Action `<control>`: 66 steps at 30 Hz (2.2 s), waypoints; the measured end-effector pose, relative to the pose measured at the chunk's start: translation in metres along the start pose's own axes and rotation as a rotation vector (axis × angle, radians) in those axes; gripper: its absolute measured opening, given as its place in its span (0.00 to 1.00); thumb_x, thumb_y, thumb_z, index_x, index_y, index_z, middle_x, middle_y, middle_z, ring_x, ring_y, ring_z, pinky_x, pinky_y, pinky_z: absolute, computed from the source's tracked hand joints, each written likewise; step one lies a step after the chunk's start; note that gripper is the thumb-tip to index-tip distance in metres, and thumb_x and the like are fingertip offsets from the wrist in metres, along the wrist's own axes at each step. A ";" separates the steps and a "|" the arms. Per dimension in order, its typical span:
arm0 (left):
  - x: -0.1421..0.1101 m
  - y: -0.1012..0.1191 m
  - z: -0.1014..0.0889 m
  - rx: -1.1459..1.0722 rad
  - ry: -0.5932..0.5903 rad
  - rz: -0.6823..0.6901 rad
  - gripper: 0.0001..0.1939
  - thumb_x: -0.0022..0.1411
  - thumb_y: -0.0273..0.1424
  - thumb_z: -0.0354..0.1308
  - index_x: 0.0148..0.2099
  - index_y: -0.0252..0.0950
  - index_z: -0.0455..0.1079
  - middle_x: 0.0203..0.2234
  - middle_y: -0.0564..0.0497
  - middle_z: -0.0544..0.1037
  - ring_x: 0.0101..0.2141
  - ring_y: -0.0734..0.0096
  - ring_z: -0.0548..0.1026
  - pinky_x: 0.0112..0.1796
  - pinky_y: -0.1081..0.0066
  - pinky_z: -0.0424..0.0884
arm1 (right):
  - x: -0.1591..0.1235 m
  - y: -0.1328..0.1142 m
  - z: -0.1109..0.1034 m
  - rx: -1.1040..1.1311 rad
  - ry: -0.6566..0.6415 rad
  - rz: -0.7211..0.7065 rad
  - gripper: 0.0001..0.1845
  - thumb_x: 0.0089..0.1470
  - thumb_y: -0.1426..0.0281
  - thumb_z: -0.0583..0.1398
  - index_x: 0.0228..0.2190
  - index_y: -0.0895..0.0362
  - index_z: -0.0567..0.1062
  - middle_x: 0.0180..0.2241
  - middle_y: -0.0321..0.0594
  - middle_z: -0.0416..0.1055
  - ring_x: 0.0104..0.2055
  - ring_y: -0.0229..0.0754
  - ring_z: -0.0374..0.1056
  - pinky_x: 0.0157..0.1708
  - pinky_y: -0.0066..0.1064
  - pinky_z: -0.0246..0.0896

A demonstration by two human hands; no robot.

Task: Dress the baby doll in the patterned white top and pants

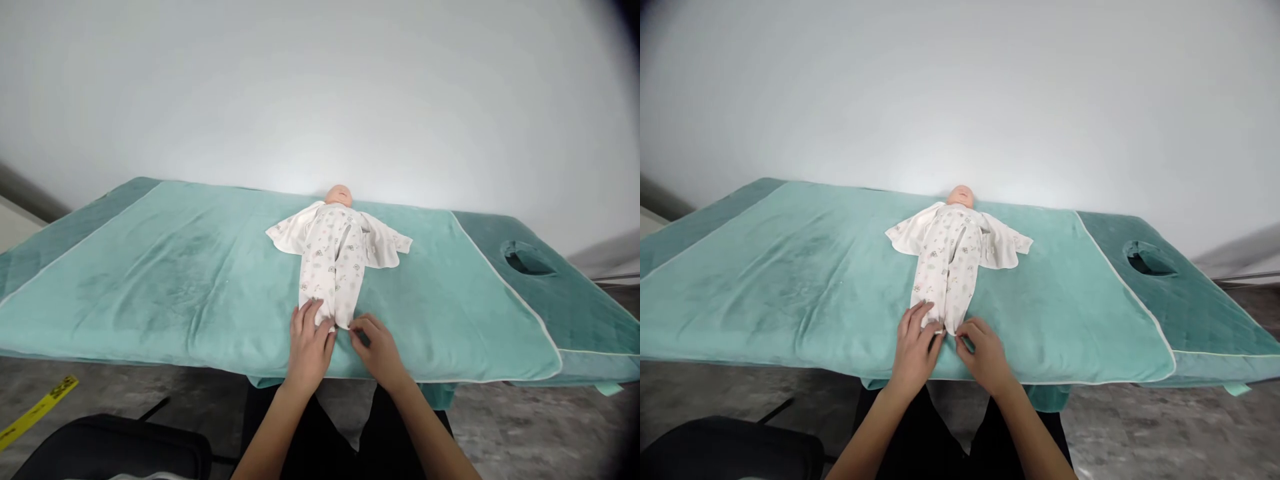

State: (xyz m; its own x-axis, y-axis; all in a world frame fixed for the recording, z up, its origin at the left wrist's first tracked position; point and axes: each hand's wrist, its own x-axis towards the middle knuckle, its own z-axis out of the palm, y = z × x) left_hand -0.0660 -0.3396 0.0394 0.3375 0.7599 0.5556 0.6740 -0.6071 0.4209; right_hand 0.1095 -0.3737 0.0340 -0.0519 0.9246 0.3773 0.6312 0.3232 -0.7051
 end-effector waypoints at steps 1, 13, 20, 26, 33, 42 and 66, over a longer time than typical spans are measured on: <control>0.000 0.001 -0.004 -0.027 0.000 0.014 0.04 0.66 0.26 0.55 0.41 0.39 0.71 0.58 0.42 0.69 0.63 0.48 0.62 0.59 0.42 0.64 | -0.003 0.001 -0.002 0.042 -0.049 -0.009 0.04 0.60 0.73 0.58 0.36 0.53 0.73 0.36 0.39 0.72 0.39 0.42 0.70 0.40 0.34 0.68; 0.080 -0.132 0.026 0.100 -0.040 -0.220 0.19 0.64 0.29 0.54 0.57 0.39 0.68 0.58 0.39 0.70 0.62 0.49 0.64 0.61 0.46 0.62 | 0.097 0.082 -0.031 -0.370 0.085 0.026 0.18 0.59 0.73 0.56 0.51 0.58 0.74 0.54 0.52 0.71 0.59 0.54 0.64 0.60 0.52 0.59; 0.149 -0.134 0.083 0.200 -0.276 0.057 0.20 0.65 0.30 0.53 0.58 0.40 0.69 0.63 0.42 0.67 0.68 0.50 0.55 0.68 0.43 0.36 | 0.148 0.106 -0.001 -0.553 0.060 -0.037 0.21 0.62 0.74 0.54 0.55 0.58 0.73 0.54 0.50 0.73 0.59 0.53 0.64 0.66 0.49 0.50; 0.160 -0.125 0.082 0.081 -0.248 0.159 0.12 0.62 0.31 0.57 0.48 0.39 0.74 0.55 0.40 0.74 0.62 0.49 0.65 0.66 0.47 0.51 | 0.173 0.114 0.004 -0.455 0.087 -0.022 0.19 0.61 0.75 0.55 0.49 0.54 0.79 0.48 0.47 0.76 0.58 0.53 0.65 0.62 0.45 0.57; 0.158 -0.118 0.073 0.043 -0.235 0.158 0.04 0.61 0.32 0.57 0.34 0.40 0.72 0.42 0.44 0.79 0.55 0.53 0.69 0.61 0.54 0.60 | 0.155 0.111 0.007 -0.406 0.034 -0.131 0.13 0.60 0.74 0.56 0.38 0.55 0.82 0.41 0.44 0.79 0.49 0.49 0.70 0.55 0.40 0.63; 0.154 -0.114 0.074 0.175 -0.237 0.000 0.06 0.63 0.29 0.55 0.36 0.39 0.73 0.37 0.40 0.77 0.45 0.48 0.73 0.49 0.54 0.65 | 0.127 0.112 -0.002 -0.439 0.064 -0.144 0.14 0.61 0.74 0.57 0.46 0.56 0.79 0.47 0.49 0.76 0.54 0.52 0.66 0.58 0.47 0.58; 0.138 -0.153 0.050 0.269 0.156 -0.647 0.22 0.68 0.41 0.49 0.57 0.33 0.67 0.52 0.38 0.71 0.54 0.48 0.68 0.54 0.50 0.64 | 0.110 0.170 -0.099 -0.275 0.384 0.541 0.23 0.58 0.58 0.54 0.45 0.58 0.77 0.43 0.50 0.76 0.42 0.50 0.70 0.43 0.39 0.61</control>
State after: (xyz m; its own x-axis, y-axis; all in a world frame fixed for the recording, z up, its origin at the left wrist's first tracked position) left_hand -0.0900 -0.1307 0.0159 -0.2692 0.8937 0.3590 0.8527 0.0478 0.5203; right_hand 0.2881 -0.2369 0.0151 0.5675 0.7882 0.2380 0.6663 -0.2698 -0.6951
